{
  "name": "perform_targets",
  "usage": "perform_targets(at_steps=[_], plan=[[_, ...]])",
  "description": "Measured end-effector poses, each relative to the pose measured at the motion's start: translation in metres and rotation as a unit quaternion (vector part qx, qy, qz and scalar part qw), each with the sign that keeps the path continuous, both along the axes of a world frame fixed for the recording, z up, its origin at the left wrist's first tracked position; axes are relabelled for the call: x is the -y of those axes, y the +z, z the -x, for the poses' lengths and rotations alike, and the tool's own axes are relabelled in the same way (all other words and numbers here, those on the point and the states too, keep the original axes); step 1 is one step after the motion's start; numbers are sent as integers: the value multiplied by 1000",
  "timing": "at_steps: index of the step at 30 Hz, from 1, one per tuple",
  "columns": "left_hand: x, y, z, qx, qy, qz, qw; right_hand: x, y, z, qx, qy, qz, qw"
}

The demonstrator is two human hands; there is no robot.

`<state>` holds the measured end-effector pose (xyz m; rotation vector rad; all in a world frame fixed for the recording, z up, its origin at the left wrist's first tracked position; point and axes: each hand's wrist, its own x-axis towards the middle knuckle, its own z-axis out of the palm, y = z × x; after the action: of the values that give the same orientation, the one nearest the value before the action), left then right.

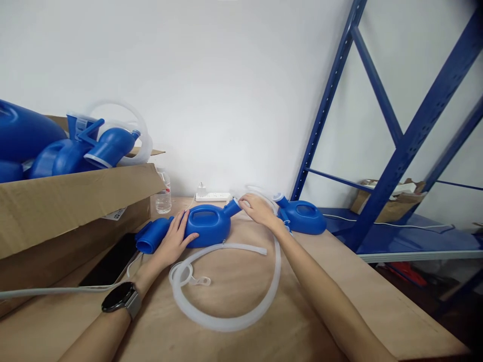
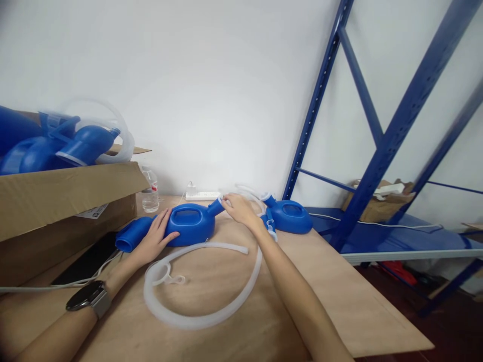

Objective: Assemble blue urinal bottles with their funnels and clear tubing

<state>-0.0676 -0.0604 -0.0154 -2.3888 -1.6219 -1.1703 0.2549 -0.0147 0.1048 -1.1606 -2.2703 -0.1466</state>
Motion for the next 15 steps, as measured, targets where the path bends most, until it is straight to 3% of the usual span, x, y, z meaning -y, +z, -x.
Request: perform_targets(at_steps=[3, 6, 11, 15], plan=[[0, 1, 0, -1, 1, 1, 1000, -2, -2, 6, -7, 0, 36, 999], [0, 1, 1, 1, 0, -7, 1000, -9, -11, 8, -72, 56, 35, 995], [1, 1, 1, 12, -12, -4, 1000, -24, -27, 7, -263, 155, 134, 943], [1, 3, -1, 18, -19, 8, 1000, -33, -36, 4, -311, 182, 163, 919]])
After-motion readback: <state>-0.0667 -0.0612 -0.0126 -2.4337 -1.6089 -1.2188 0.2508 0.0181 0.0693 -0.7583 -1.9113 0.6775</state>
